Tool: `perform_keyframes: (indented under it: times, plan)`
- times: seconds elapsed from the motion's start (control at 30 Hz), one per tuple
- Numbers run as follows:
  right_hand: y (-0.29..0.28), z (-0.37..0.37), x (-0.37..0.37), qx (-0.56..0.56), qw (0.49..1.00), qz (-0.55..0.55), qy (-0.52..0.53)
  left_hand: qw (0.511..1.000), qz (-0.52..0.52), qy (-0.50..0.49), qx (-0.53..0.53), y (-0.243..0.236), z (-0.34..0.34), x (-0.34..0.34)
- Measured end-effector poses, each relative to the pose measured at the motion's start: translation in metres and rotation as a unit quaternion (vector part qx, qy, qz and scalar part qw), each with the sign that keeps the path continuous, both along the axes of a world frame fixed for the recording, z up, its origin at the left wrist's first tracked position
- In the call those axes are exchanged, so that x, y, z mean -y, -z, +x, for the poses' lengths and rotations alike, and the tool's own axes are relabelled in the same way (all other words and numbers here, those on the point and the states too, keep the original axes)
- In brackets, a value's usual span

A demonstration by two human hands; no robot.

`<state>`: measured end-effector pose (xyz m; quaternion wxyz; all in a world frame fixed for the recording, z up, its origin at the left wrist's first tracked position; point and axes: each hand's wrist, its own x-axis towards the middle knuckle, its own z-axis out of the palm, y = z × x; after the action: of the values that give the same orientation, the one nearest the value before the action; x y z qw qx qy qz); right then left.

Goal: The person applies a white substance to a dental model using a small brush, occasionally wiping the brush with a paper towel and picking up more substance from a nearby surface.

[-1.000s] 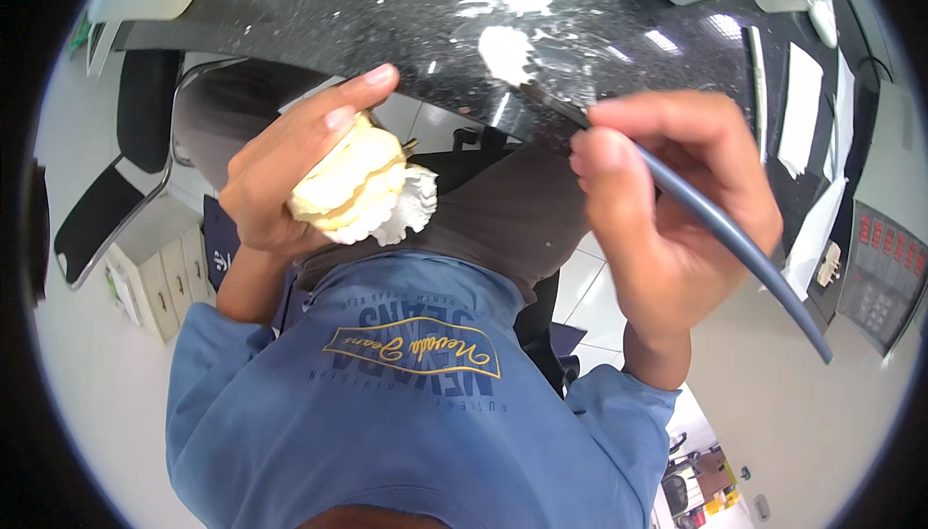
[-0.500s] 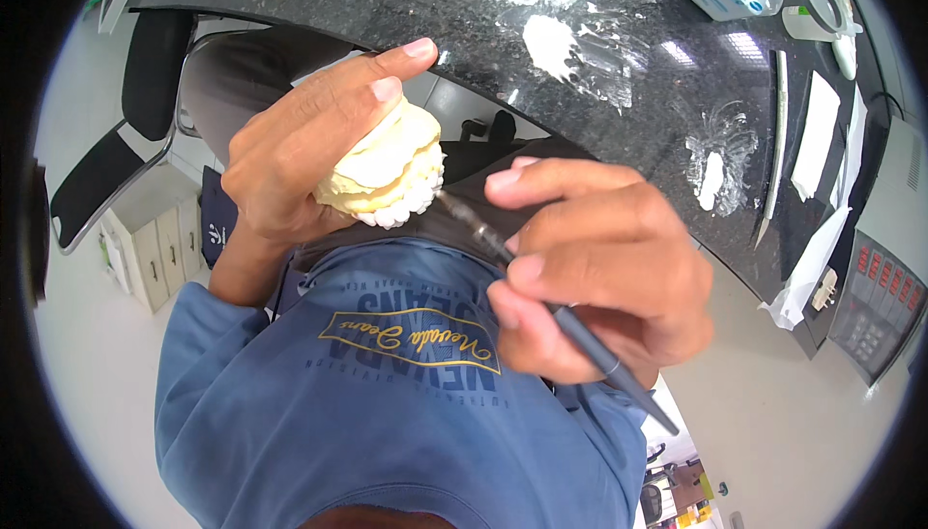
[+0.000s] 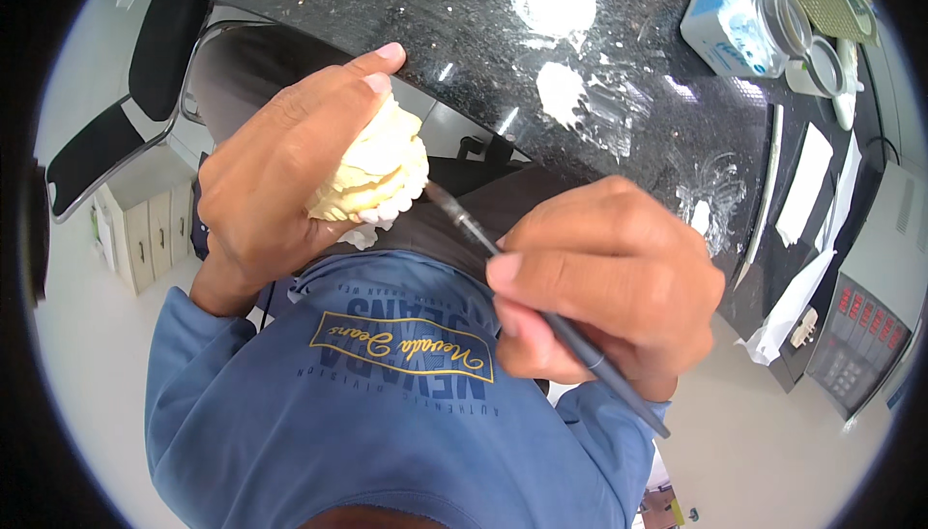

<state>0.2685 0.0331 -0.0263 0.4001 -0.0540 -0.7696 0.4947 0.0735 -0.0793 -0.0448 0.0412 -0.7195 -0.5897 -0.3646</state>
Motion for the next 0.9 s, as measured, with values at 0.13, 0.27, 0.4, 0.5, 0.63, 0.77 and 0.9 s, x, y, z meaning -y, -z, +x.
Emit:
perform_keyframes:
  times: [0.13, 0.27, 0.4, 0.5, 0.63, 0.77, 0.9]
  plan:
    - [0.002, -0.005, -0.001, -0.007, 0.999, 0.027, -0.024, 0.999, -0.012, -0.033, -0.017, -0.001, 0.006, 0.001]
    - [0.005, -0.006, -0.001, -0.007, 0.998, 0.064, -0.018, 0.999, -0.009, -0.039, -0.029, 0.001, 0.009, 0.001]
    - [0.009, -0.007, 0.000, -0.013, 0.998, 0.064, -0.013, 0.998, -0.014, -0.043, -0.035, 0.000, 0.010, 0.002]
    - [0.009, -0.006, 0.001, -0.003, 0.998, 0.067, -0.009, 0.998, -0.019, -0.044, -0.035, 0.000, 0.011, 0.002]
    - [0.010, -0.008, 0.000, -0.010, 0.997, 0.072, 0.000, 0.998, -0.012, -0.044, -0.044, 0.001, 0.010, 0.001]
    - [0.011, -0.008, 0.000, -0.017, 0.997, 0.073, 0.005, 0.998, -0.003, -0.039, -0.044, 0.001, 0.009, 0.001]
    - [0.011, -0.008, 0.000, -0.019, 0.997, 0.070, 0.003, 0.998, -0.012, -0.040, -0.036, 0.001, 0.011, 0.001]
